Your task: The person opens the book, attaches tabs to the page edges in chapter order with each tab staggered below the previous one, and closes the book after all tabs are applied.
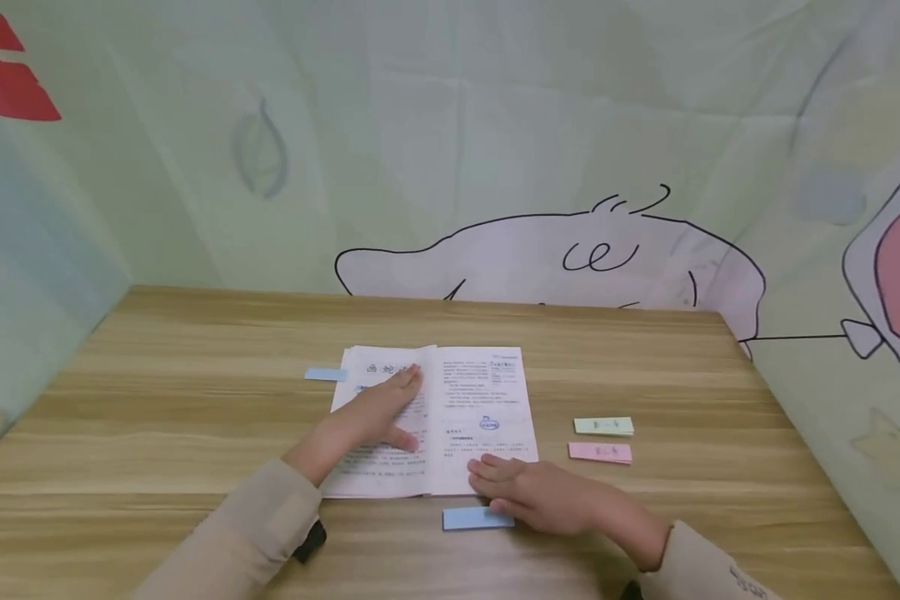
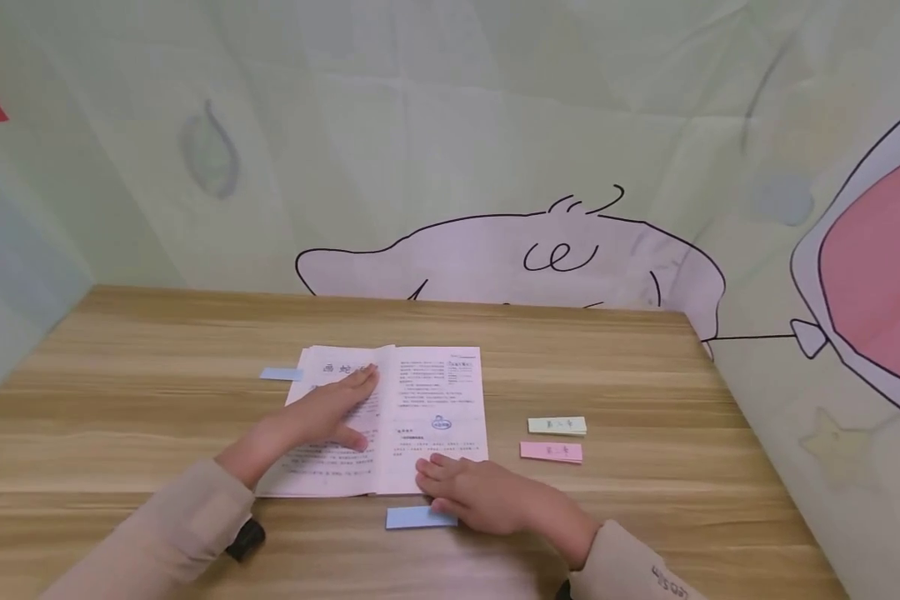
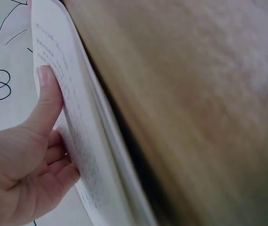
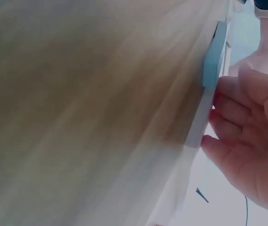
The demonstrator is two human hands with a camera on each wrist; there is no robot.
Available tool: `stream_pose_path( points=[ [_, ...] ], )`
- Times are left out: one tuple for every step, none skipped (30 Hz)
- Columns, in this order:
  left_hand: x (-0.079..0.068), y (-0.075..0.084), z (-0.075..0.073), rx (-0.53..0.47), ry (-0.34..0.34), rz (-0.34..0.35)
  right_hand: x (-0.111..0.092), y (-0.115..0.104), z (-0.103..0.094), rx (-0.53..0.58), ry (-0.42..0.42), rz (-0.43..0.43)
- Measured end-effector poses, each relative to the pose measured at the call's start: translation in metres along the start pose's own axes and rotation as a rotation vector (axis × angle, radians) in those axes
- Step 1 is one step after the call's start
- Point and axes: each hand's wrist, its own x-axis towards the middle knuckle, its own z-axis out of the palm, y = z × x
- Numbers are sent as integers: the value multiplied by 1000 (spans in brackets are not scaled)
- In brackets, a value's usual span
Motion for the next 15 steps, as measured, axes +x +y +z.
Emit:
stream_pose_path(
  points=[
    [0,0,-1,-2,-1,-2,0,1,0,-2,5,-8],
    [-1,0,0,-2,-3,0,-1,2,-1,-2,8,-2],
    [-1,0,0,-2,-7,1,-2,3,-3,-13,10,12],
    [-1,0,0,-3,-9,7,-4,5,-4,-27,8,29],
    [-2,0,0,-2,-11,9,-7,7,-6,-34,4,50],
    [-2,0,1,0,-12,11,-9,9,-7,-38,2,70],
    [-2,0,1,1,-13,11,-12,11,-8,-38,2,87],
    [-2,0,0,4,-11,13,-14,12,-8,-39,5,98],
    [-2,1,0,4,-8,11,-16,14,-8,-40,10,100],
    [-1,1,-1,7,-2,10,-17,14,-7,-33,16,98],
    [-1,1,-1,9,1,5,-17,14,-7,-22,23,97],
    [-1,1,-1,4,4,4,-18,15,-6,-14,31,96],
    [-1,1,-2,-2,6,4,-18,15,-5,-12,40,92],
    [-1,1,-2,-3,5,9,-18,15,-4,-4,46,92],
    [-1,0,-2,-3,3,12,-19,15,-3,6,49,90]
  ],
)
